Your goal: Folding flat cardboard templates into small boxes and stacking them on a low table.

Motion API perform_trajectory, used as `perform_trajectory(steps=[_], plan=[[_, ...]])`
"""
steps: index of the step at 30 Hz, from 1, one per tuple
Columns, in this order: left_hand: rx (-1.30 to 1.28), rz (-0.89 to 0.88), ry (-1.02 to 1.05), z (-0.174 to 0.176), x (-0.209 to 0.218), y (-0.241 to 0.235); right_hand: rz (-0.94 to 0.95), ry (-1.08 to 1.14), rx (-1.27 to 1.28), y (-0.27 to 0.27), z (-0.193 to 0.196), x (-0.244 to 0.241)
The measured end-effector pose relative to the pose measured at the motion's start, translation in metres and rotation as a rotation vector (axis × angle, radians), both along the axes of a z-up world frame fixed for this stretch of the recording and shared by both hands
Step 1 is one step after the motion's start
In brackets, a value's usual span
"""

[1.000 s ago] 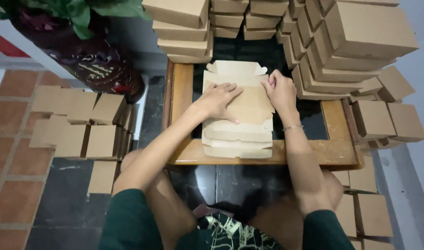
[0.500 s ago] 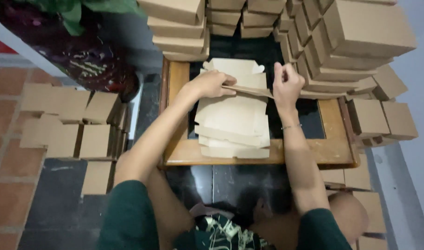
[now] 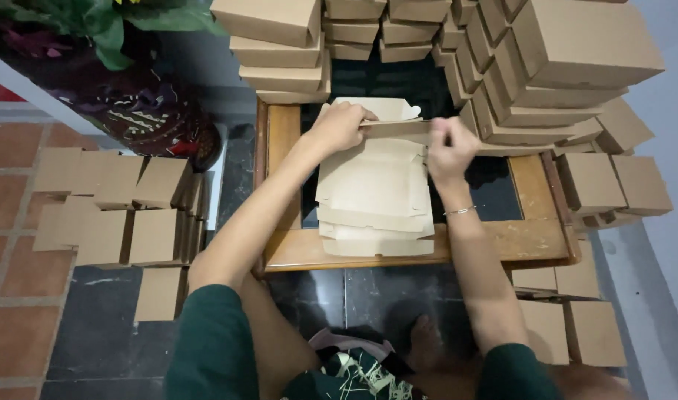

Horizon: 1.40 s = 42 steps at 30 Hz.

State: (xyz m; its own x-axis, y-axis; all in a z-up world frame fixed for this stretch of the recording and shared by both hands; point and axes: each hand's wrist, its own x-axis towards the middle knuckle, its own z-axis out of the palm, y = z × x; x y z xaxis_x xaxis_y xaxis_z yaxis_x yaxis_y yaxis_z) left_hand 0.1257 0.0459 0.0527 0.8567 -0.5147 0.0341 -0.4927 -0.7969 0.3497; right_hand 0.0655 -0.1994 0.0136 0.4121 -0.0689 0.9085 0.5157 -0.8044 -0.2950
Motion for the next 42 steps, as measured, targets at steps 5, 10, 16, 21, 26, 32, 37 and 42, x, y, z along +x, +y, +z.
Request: perform_trajectory(steps=[5, 10, 16, 21, 26, 32, 37, 42], plan=[[0.017, 0.072, -0.096, -0.004, -0.007, -0.006, 0.243, 0.331, -0.128, 0.050, 0.044, -0.035], [-0.071, 0.132, -0.082, 0.017, -0.011, 0.005, 0.338, 0.905, -0.399, 0.081, 0.089, -0.070], [-0.102, 0.092, -0.102, 0.028, 0.001, 0.009, 0.330, 0.979, -0.626, 0.083, 0.094, -0.078], [-0.057, 0.058, -0.093, 0.047, 0.000, 0.009, 0.323, 1.009, -0.852, 0.069, 0.083, -0.066], [-0.054, -0.003, -0.066, 0.070, -0.016, 0.000, 0.373, 0.992, -0.871, 0.056, 0.084, -0.067], [-0.026, -0.067, 0.088, 0.057, -0.020, -0.007, 0.411, 0.977, -0.867, 0.051, 0.073, -0.061], [0.036, -0.123, 0.224, 0.060, -0.019, -0.002, 0.445, 0.981, -0.886, 0.059, 0.075, -0.053], [0.054, -0.139, 0.332, 0.087, -0.033, 0.006, 0.407, 1.077, -0.880, 0.065, 0.083, -0.053]])
